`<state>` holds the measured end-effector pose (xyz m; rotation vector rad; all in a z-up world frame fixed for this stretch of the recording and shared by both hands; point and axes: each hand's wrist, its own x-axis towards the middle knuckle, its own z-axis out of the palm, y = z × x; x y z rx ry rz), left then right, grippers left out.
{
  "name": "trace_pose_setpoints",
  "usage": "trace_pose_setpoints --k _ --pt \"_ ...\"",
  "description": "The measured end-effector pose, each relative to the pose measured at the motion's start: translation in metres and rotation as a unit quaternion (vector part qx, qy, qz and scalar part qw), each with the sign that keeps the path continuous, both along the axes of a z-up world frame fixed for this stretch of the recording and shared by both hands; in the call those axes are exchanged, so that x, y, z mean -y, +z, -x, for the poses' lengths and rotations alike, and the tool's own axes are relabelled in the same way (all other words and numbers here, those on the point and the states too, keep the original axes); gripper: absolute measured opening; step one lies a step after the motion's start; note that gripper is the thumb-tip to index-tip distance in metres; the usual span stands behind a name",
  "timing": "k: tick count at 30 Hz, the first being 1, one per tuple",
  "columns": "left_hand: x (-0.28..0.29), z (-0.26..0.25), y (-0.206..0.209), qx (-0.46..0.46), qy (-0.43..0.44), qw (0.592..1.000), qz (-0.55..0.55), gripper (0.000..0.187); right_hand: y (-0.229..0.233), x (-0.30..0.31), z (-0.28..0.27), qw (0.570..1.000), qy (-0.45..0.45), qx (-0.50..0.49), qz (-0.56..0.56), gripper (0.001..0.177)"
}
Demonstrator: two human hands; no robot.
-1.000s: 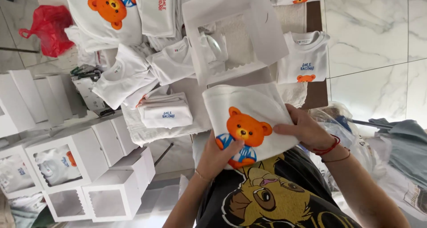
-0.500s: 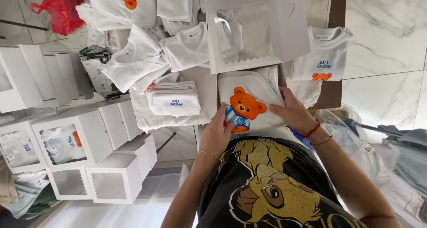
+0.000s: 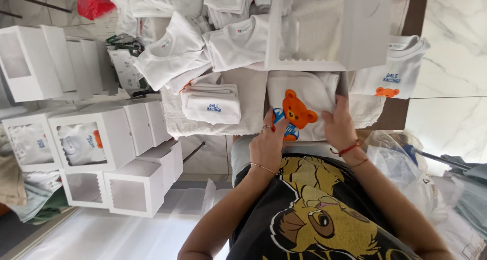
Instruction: Folding baby clothes and placing them into white gift boxes for packaging.
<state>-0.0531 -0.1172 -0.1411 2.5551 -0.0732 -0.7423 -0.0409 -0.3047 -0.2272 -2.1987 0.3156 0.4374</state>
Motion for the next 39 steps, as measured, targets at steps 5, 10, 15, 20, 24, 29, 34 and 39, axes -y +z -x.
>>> trace_pose_setpoints --k 5,10,15,20,24,29,34,39 --pt "0.013 -0.005 -0.022 -0.032 -0.096 0.990 -0.099 0.044 0.039 -0.029 -0.008 0.990 0.074 -0.007 0.119 0.070" --pt "0.029 -0.005 -0.051 -0.056 -0.143 0.972 -0.176 0.041 0.049 -0.033 -0.001 0.934 0.190 0.005 0.302 0.068" --pt "0.020 -0.004 -0.093 0.109 -0.190 0.956 -0.194 0.023 0.055 -0.036 0.012 0.872 0.355 0.091 0.325 0.055" --pt "0.025 -0.019 -0.092 0.056 -0.222 0.942 -0.247 0.019 -0.032 -0.023 0.018 0.893 0.318 0.012 0.318 0.053" --pt "0.035 -0.047 0.001 -0.026 -0.228 0.929 -0.290 0.043 -0.013 -0.021 0.009 0.896 0.310 0.013 0.317 0.054" --pt "0.036 -0.046 -0.076 0.014 -0.291 0.939 -0.185 0.074 -0.012 -0.020 -0.005 0.856 0.378 0.024 0.352 0.102" --pt "0.049 -0.059 -0.071 -0.063 -0.333 0.913 -0.227 0.078 -0.037 0.001 -0.006 0.833 0.426 0.029 0.352 0.084" --pt "0.066 -0.051 -0.071 -0.047 -0.385 0.921 -0.042 0.073 0.047 0.070 -0.041 0.950 0.227 -0.066 0.207 0.022"
